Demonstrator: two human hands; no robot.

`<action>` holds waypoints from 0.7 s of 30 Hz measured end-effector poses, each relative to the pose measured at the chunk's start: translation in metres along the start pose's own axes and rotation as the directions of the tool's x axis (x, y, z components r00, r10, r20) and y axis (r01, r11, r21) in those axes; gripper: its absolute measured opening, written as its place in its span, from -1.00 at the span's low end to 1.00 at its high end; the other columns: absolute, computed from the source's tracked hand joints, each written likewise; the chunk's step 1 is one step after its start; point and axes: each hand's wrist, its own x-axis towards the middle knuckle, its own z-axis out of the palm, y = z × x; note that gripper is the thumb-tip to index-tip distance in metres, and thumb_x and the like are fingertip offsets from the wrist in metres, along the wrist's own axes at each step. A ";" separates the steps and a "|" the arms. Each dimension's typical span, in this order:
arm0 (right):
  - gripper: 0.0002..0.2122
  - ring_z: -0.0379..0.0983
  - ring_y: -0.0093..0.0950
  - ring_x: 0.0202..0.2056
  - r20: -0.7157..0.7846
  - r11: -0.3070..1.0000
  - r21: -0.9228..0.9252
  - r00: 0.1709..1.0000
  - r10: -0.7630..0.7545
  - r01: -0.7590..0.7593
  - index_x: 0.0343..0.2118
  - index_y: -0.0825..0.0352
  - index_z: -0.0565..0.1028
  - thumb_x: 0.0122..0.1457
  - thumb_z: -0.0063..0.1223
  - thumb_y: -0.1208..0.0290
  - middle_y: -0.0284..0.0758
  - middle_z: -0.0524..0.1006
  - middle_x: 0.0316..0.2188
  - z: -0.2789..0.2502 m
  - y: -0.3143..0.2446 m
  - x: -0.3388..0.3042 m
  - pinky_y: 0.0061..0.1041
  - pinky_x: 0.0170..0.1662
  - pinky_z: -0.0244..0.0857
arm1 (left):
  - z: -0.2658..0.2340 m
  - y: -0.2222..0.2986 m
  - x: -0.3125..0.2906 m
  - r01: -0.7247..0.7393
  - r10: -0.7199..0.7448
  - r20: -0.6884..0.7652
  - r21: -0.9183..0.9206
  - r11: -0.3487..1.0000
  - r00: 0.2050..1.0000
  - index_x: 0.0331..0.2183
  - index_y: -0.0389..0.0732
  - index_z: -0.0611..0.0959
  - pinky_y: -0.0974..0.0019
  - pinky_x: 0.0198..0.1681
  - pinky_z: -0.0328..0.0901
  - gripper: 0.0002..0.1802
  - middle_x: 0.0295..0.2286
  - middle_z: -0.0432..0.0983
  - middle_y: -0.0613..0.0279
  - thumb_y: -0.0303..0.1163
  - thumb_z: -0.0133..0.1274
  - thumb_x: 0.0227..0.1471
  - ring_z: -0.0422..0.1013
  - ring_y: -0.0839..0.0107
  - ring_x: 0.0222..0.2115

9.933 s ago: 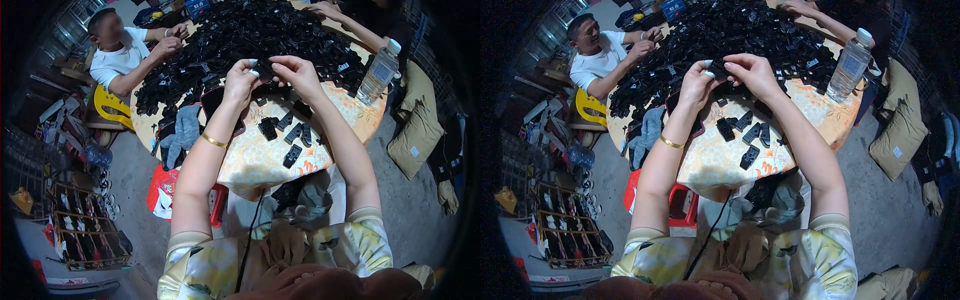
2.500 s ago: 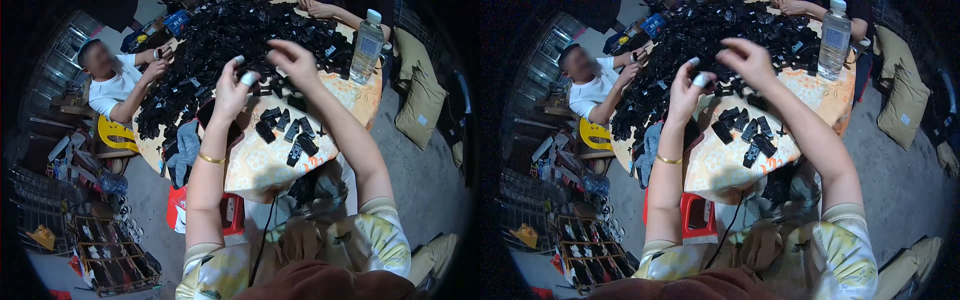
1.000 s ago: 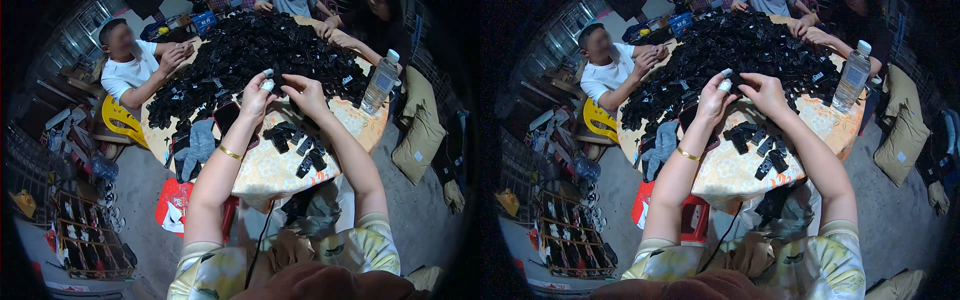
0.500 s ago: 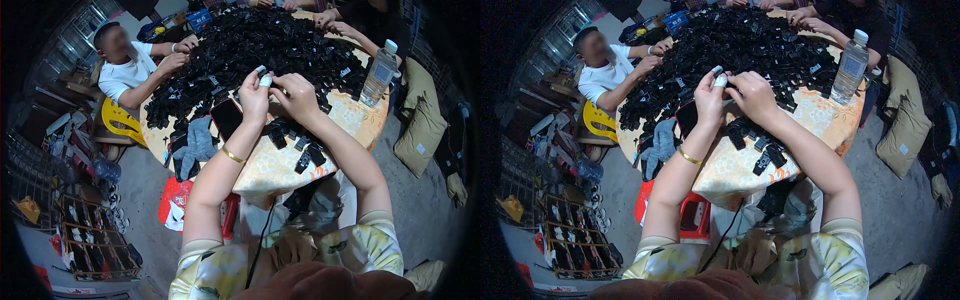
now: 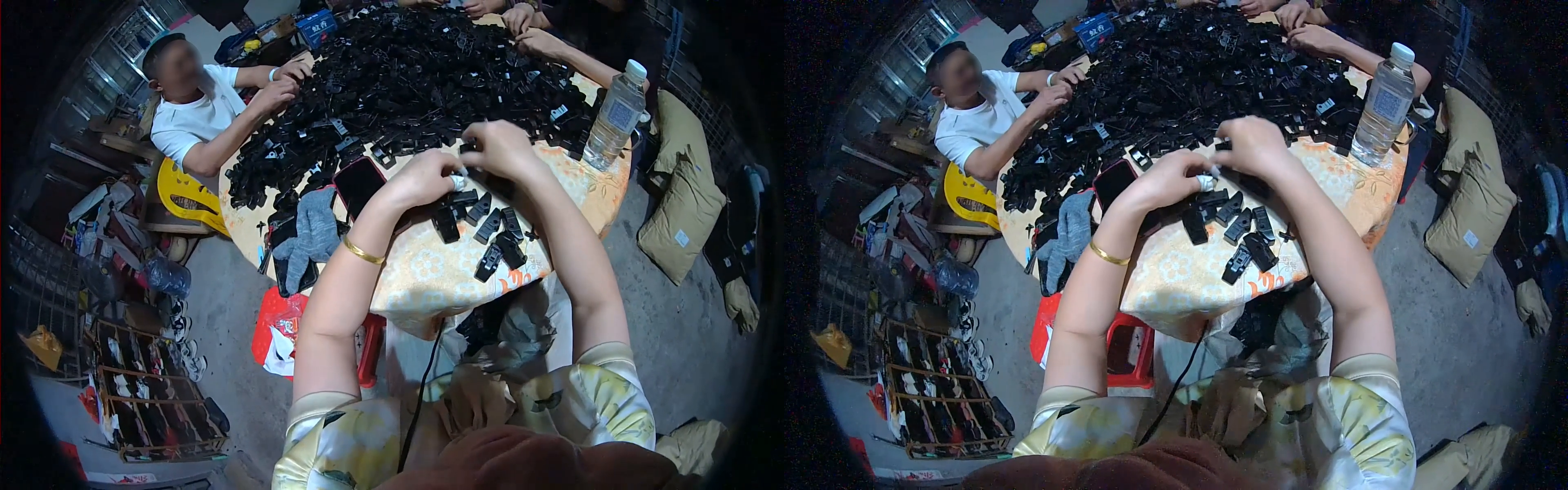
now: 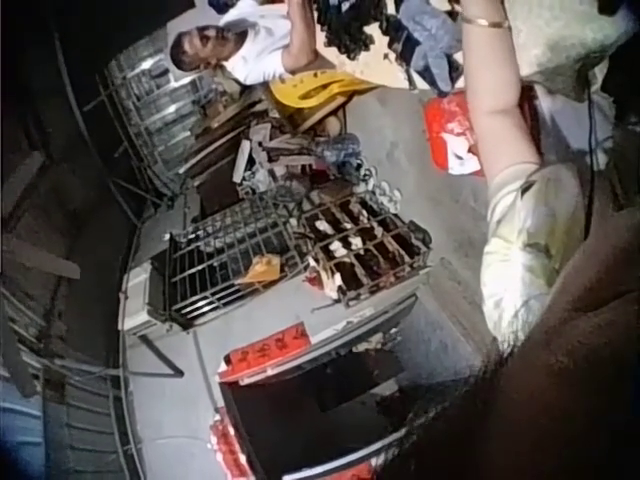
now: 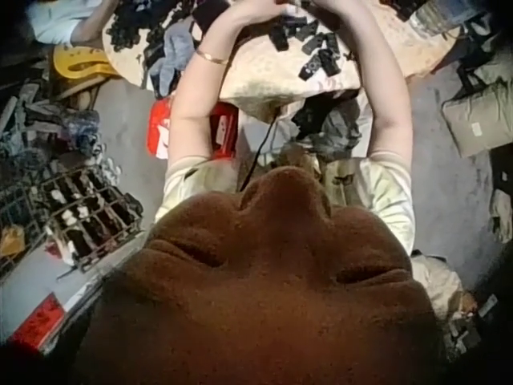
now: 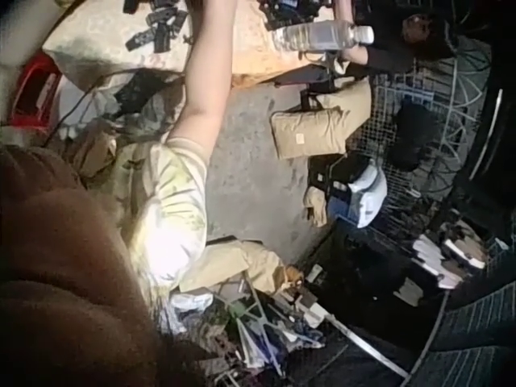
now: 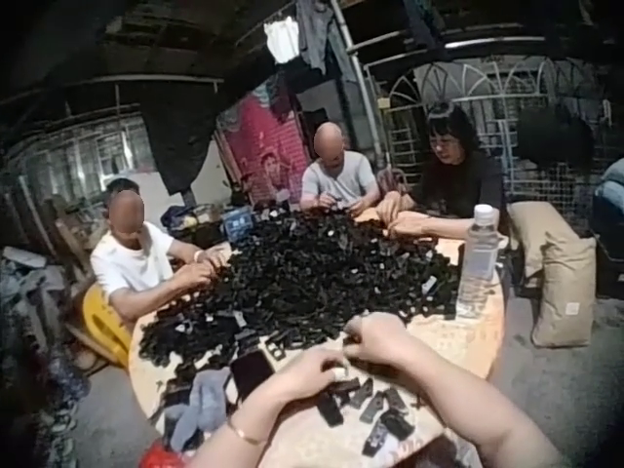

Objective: Assembling small white plastic components into black plastic housings at a production table.

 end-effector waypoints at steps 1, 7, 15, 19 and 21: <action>-0.68 0.46 -0.29 -0.31 -0.009 0.994 -0.099 0.998 -0.057 0.056 -0.37 0.28 0.55 -0.18 0.14 0.19 -0.18 0.53 -0.44 0.004 -0.004 -0.002 -0.39 -0.19 0.32 | -0.004 0.002 -0.001 -0.017 0.018 0.082 -0.012 1.000 0.996 -0.33 -0.29 0.58 0.37 -0.30 0.29 -0.77 -0.46 0.52 0.13 -0.45 0.06 -0.13 0.41 0.43 -0.42; -0.73 0.50 -0.41 -0.45 -0.012 0.970 0.229 0.997 0.081 -0.076 -0.34 0.34 0.53 -0.13 0.09 0.33 -0.20 0.54 -0.46 0.011 0.013 0.009 -0.46 -0.32 0.36 | -0.004 0.000 0.005 0.103 -0.108 -0.117 -0.046 0.994 0.987 -0.23 -0.30 0.55 0.41 -0.40 0.31 -0.66 -0.47 0.51 0.14 -0.30 -0.03 -0.03 0.41 0.47 -0.51; -0.84 0.46 -0.52 -0.43 -0.411 0.949 0.279 0.911 -0.020 0.147 -0.36 0.33 0.54 -0.04 0.08 0.44 -0.33 0.49 -0.46 0.024 -0.016 0.006 -0.59 -0.36 0.31 | -0.001 0.005 0.006 -0.004 -0.259 -0.101 -0.936 0.352 0.961 -0.08 -0.24 0.35 0.48 -0.27 0.42 -0.69 -0.26 0.36 0.20 -0.49 -0.17 0.09 0.39 0.47 -0.31; -0.81 0.49 -0.29 -0.42 -0.025 0.705 0.709 0.998 0.062 -0.026 -0.42 0.31 0.56 -0.01 0.00 0.32 -0.20 0.54 -0.47 0.012 0.004 0.025 -0.46 -0.32 0.33 | -0.006 0.004 0.012 -0.070 -0.304 -0.180 -0.938 0.341 0.936 -0.11 -0.27 0.34 0.36 -0.26 0.43 -0.71 -0.27 0.36 0.10 -0.50 -0.18 0.08 0.41 0.29 -0.29; -0.77 0.49 -0.28 -0.43 -0.356 0.881 0.465 0.929 0.102 0.082 -0.42 0.29 0.56 -0.02 0.01 0.23 -0.18 0.53 -0.50 0.011 0.028 0.049 -0.42 -0.34 0.34 | -0.008 -0.005 0.015 -0.154 -0.338 -0.254 -0.943 0.295 0.906 -0.20 -0.31 0.37 0.26 -0.20 0.41 -0.80 -0.35 0.39 0.05 -0.47 -0.18 0.09 0.43 0.17 -0.29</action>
